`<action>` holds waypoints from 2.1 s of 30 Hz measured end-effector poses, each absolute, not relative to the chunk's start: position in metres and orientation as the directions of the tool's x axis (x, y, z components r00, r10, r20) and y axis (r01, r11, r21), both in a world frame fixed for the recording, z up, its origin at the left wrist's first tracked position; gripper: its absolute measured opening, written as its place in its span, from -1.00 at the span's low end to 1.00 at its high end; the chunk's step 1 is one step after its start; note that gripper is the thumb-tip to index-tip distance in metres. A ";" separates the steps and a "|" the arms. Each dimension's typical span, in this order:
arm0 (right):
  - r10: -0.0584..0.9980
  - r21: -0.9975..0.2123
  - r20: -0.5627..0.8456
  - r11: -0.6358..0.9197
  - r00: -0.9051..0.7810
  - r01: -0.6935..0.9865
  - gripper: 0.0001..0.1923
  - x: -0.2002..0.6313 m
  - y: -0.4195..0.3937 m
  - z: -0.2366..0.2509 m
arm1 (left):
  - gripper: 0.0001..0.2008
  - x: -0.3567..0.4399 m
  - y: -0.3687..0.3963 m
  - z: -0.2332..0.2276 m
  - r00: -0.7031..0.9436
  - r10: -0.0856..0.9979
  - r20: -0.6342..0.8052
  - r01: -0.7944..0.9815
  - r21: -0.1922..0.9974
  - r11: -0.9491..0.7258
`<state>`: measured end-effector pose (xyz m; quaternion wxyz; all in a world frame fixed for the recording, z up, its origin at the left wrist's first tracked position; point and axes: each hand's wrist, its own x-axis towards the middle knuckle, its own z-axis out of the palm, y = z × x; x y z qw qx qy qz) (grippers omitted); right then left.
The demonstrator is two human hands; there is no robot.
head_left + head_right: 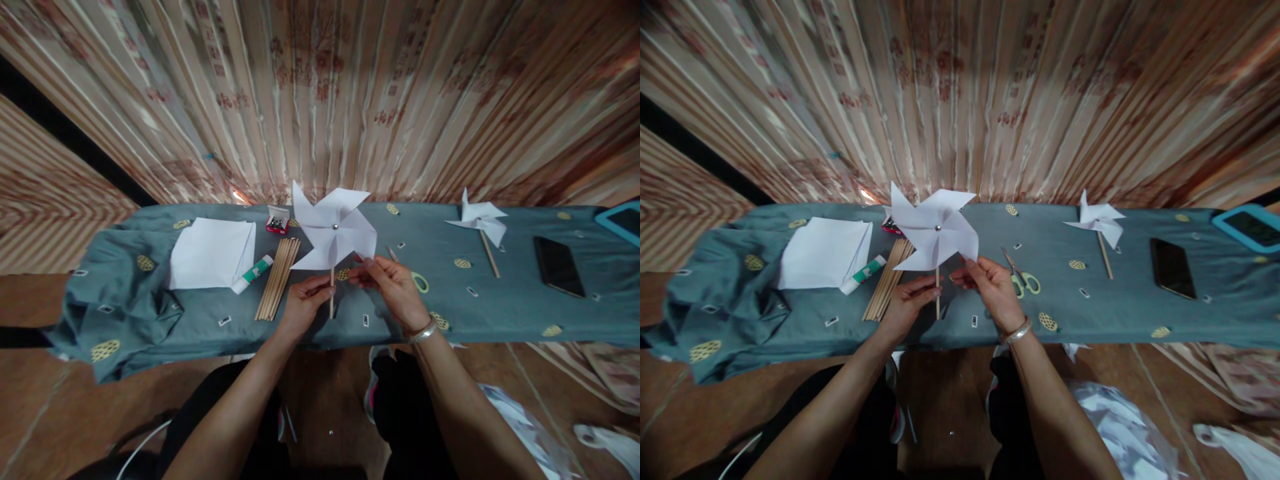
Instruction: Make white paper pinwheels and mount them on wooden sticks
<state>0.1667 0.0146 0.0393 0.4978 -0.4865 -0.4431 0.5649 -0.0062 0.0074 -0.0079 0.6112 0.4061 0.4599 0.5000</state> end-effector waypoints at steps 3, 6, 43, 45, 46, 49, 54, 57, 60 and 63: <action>0.991 -0.977 -0.137 -0.135 -0.002 -0.162 -0.51 0.166 0.017 0.039 | -0.70 -0.006 0.009 -0.007 0.075 0.984 -0.159 -0.236 0.956 0.173; 0.988 -0.977 -0.155 -0.152 0.005 -0.150 -0.52 0.167 0.018 0.039 | -0.70 -0.007 0.010 -0.008 0.070 0.984 -0.166 -0.237 0.955 0.178; 0.916 -0.960 0.017 0.126 0.400 -0.249 -0.77 0.215 0.046 0.045 | -0.72 -0.006 0.015 -0.003 0.165 0.954 -0.250 -0.212 0.936 0.282; 0.878 -0.971 0.065 0.166 0.473 -0.173 -0.74 0.216 0.050 0.042 | -0.72 -0.004 0.016 -0.003 0.190 0.950 -0.248 -0.201 0.937 0.284; 0.870 -0.974 0.080 0.173 0.487 -0.149 -0.72 0.215 0.051 0.041 | -0.72 -0.003 0.016 -0.002 0.200 0.949 -0.246 -0.192 0.939 0.284; 0.883 -0.974 0.069 0.161 0.465 -0.161 -0.68 0.212 0.054 0.040 | -0.72 0.001 0.018 -0.002 0.221 0.944 -0.244 -0.186 0.940 0.286; 0.895 -0.977 0.028 0.119 0.446 -0.176 -0.70 0.213 0.058 0.038 | -0.73 0.004 0.022 0.000 0.235 0.943 -0.237 -0.176 0.943 0.281; 0.906 -0.979 0.013 0.099 0.424 -0.181 -0.72 0.213 0.060 0.035 | -0.74 0.005 0.025 -0.001 0.210 0.952 -0.223 -0.184 0.947 0.263; 0.913 -0.977 -0.009 0.079 0.407 -0.198 -0.73 0.211 0.061 0.032 | -0.74 0.004 0.027 -0.002 0.189 0.957 -0.219 -0.197 0.947 0.255; 0.915 -0.973 -0.030 0.064 0.402 -0.219 -0.73 0.209 0.061 0.033 | -0.73 0.003 0.028 -0.002 0.187 0.959 -0.214 -0.179 0.952 0.247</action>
